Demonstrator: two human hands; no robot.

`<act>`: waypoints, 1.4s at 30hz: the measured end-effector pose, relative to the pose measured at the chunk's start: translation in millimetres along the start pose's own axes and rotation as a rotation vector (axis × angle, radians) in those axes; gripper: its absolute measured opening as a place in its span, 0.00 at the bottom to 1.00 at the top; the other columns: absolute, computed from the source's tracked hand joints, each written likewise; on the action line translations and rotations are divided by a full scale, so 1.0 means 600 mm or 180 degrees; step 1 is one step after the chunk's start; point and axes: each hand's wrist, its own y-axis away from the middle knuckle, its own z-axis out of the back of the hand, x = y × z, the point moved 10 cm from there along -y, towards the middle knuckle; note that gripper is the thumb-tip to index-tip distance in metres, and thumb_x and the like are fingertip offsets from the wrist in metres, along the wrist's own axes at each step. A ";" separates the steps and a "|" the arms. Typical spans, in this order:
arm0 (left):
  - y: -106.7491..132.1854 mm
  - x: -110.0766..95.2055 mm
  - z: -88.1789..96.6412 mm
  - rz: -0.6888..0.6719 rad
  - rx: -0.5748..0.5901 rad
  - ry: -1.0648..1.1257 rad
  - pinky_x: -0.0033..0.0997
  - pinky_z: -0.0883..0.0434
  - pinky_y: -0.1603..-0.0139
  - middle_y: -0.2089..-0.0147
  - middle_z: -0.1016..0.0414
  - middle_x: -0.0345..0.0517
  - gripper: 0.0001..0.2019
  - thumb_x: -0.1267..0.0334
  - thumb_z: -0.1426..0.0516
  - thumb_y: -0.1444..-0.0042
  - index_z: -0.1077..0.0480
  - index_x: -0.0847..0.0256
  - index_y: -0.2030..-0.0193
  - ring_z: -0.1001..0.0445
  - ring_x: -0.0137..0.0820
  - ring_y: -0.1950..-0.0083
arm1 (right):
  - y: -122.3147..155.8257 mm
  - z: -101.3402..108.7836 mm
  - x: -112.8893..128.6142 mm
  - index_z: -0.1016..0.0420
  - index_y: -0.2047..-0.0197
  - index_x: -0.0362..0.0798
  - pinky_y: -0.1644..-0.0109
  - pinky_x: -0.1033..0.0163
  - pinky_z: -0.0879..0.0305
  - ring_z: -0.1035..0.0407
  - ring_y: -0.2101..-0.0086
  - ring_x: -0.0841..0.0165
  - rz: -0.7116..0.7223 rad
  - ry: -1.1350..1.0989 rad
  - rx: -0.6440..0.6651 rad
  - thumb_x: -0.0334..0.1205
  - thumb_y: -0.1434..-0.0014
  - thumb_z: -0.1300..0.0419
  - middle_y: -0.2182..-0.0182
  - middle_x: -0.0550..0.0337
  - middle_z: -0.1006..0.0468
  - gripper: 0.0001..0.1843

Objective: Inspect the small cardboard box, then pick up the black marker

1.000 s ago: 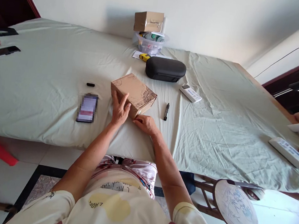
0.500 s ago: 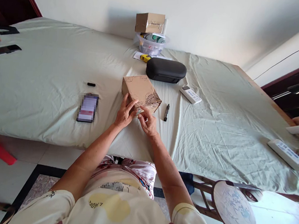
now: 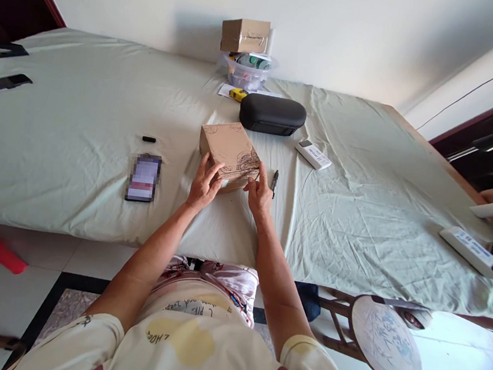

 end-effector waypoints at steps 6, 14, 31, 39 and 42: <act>-0.002 0.000 0.004 -0.0055 -0.0049 0.0000 0.50 0.33 0.23 0.20 0.43 0.59 0.28 0.38 0.50 0.28 0.27 0.55 0.35 0.39 0.47 0.20 | -0.001 0.012 -0.009 0.48 0.19 0.49 0.58 0.57 0.25 0.21 0.70 0.65 0.0068 0.0016 -0.0325 0.54 0.26 0.48 0.70 0.62 0.16 0.39; -0.004 0.004 0.012 0.0093 -0.0198 0.0163 0.48 0.31 0.24 0.21 0.39 0.60 0.29 0.37 0.50 0.28 0.27 0.55 0.36 0.36 0.46 0.22 | 0.000 0.001 -0.012 0.43 0.21 0.45 0.55 0.56 0.23 0.21 0.67 0.63 0.0110 -0.0067 -0.0247 0.52 0.27 0.48 0.66 0.56 0.14 0.37; -0.003 0.048 0.025 0.0550 -0.0569 0.1132 0.50 0.38 0.21 0.27 0.34 0.58 0.31 0.33 0.44 0.33 0.30 0.54 0.36 0.36 0.47 0.22 | -0.001 0.003 -0.027 0.29 0.29 0.49 0.62 0.61 0.26 0.26 0.72 0.69 -0.0118 -0.0452 -0.0434 0.54 0.28 0.47 0.70 0.63 0.18 0.31; 0.006 0.065 -0.018 0.0971 -0.0068 0.1783 0.45 0.22 0.37 0.35 0.26 0.57 0.31 0.33 0.41 0.37 0.33 0.54 0.39 0.22 0.45 0.35 | 0.000 0.042 -0.014 0.31 0.28 0.53 0.64 0.60 0.27 0.33 0.72 0.70 0.0224 -0.0969 -0.0981 0.62 0.26 0.53 0.65 0.60 0.26 0.34; 0.012 0.075 -0.031 0.1094 -0.0021 0.1604 0.42 0.22 0.39 0.36 0.26 0.58 0.27 0.37 0.40 0.38 0.34 0.54 0.44 0.20 0.41 0.39 | 0.000 0.047 -0.016 0.36 0.25 0.54 0.62 0.60 0.27 0.32 0.71 0.68 0.0189 -0.0911 -0.0984 0.64 0.26 0.54 0.67 0.60 0.29 0.36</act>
